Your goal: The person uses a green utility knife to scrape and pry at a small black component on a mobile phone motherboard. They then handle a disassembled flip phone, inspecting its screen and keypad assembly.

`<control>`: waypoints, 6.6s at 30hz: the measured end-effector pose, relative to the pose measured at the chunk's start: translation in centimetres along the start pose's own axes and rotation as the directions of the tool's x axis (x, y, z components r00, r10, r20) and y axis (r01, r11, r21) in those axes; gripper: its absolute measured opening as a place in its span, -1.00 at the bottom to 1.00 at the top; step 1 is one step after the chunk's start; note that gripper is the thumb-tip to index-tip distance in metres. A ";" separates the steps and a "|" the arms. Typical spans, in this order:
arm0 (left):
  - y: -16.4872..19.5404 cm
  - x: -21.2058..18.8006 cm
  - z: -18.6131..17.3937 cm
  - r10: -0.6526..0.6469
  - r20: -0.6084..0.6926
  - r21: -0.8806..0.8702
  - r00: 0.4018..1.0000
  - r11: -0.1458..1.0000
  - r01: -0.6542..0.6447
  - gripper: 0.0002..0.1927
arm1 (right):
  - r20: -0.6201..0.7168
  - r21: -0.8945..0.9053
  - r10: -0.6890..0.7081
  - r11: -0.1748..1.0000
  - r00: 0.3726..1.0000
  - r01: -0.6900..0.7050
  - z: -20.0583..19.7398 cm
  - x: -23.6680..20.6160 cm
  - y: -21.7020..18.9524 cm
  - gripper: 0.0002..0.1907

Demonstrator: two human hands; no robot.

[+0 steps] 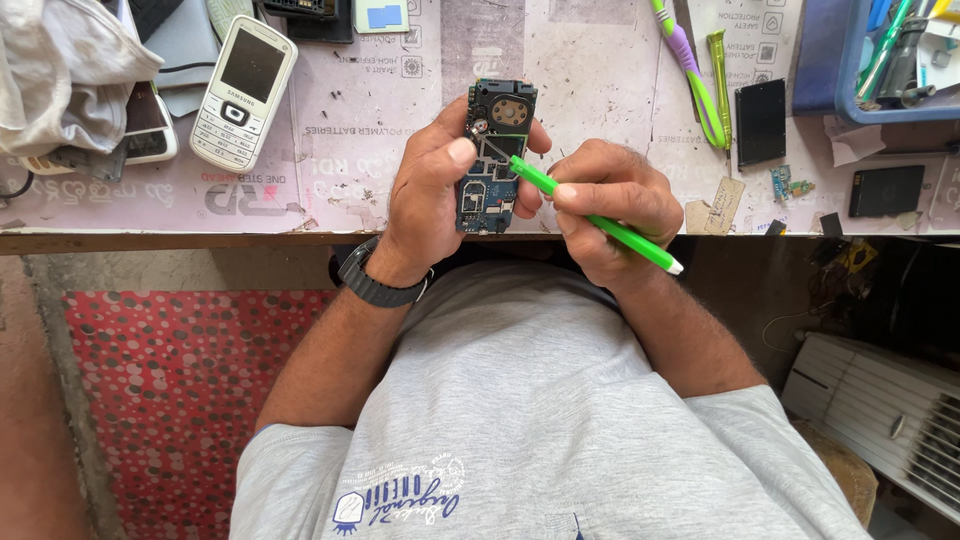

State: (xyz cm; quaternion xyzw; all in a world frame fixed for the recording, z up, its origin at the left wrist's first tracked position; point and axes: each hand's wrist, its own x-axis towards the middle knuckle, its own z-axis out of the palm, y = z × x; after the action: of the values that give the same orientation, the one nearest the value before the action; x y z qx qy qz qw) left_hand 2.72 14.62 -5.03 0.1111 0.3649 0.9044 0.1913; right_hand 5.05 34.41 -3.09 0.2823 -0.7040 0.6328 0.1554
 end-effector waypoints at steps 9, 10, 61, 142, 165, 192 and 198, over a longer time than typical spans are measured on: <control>-0.8 0.4 -0.1 0.034 -0.024 0.056 0.999 0.998 -0.032 -0.41 | 0.001 -0.052 -0.150 0.987 0.989 0.149 0.3 0.4 0.2 -0.70; -0.9 0.4 -0.1 0.029 -0.026 0.058 0.999 0.998 -0.027 -0.41 | -0.015 -0.060 -0.164 0.985 0.986 0.163 0.3 0.4 0.3 -0.70; -0.5 0.8 0.1 -0.043 0.040 -0.040 0.998 0.998 0.045 -0.32 | -0.277 0.151 -0.050 0.984 0.960 0.095 -0.6 -1.0 2.0 -0.80; -1.3 0.5 0.0 -0.115 0.079 -0.056 0.990 0.991 0.120 -0.39 | -0.288 0.262 0.088 0.965 0.954 -0.010 -0.6 -3.7 2.9 -0.53; -1.8 0.7 -0.1 -0.086 0.071 -0.003 0.994 0.996 0.086 -0.50 | -0.293 0.277 0.104 0.961 0.950 -0.020 -0.6 -3.9 2.8 -0.52; -0.4 0.4 0.0 0.082 0.071 0.463 0.994 0.880 -0.106 -0.54 | -0.153 0.020 0.171 0.985 0.973 -0.170 1.7 0.2 2.7 -0.36; 0.0 0.3 -1.0 0.174 0.130 0.526 0.976 0.823 -0.217 -0.50 | -0.144 -0.029 0.177 0.983 0.974 -0.183 2.2 0.5 2.7 -0.36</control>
State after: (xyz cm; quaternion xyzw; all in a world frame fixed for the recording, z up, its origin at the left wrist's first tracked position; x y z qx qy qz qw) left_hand 2.14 14.11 -5.71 0.2315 0.5824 0.7758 0.0730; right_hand 3.38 32.29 -5.27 0.1684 -0.7272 0.6477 0.1527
